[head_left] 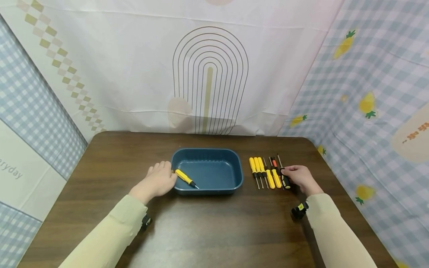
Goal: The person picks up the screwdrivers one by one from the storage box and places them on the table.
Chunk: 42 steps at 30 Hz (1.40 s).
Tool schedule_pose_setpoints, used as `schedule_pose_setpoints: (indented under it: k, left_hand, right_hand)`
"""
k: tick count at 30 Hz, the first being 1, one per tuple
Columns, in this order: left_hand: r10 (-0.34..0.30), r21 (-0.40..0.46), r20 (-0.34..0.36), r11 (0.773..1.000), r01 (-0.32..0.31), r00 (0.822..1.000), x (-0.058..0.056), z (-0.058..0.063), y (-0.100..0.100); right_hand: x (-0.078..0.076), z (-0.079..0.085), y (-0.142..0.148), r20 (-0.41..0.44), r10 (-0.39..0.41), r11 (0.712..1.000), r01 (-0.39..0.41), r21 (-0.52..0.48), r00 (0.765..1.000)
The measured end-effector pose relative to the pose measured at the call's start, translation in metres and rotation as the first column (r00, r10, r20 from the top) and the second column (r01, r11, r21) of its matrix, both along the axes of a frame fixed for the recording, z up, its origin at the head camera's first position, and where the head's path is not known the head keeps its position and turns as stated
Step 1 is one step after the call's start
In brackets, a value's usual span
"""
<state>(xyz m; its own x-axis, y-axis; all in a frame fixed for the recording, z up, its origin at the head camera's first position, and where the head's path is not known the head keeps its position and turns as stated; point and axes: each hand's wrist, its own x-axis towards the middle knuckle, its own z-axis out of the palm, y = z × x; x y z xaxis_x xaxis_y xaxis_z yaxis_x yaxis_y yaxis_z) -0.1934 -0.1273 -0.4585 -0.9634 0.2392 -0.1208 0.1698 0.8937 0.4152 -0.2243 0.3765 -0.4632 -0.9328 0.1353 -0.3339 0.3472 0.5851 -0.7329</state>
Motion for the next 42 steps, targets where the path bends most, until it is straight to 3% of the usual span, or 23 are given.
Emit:
schedule_pose_setpoints:
  k: [16, 28, 42]
  left_hand:
    - [-0.004, -0.004, -0.011, 1.0, 0.004, 1.0, -0.0009, -0.0013, -0.0007]
    - [-0.001, 0.0, -0.012, 1.0, 0.001, 1.0, -0.0001, 0.0015, 0.0004]
    - [-0.003, -0.005, -0.005, 1.0, 0.003, 1.0, 0.0002, 0.0007, 0.0006]
  right_hand:
    - [-0.001, 0.0095, -0.0024, 0.049, 0.023, 0.994, -0.028, 0.101, 0.999]
    - [-0.0007, 0.0081, 0.0007, 0.104, -0.009, 1.0, 0.009, 0.004, 0.995]
    - [-0.0011, 0.0044, 0.0051, 0.134, -0.007, 1.0, 0.011, -0.029, 0.991]
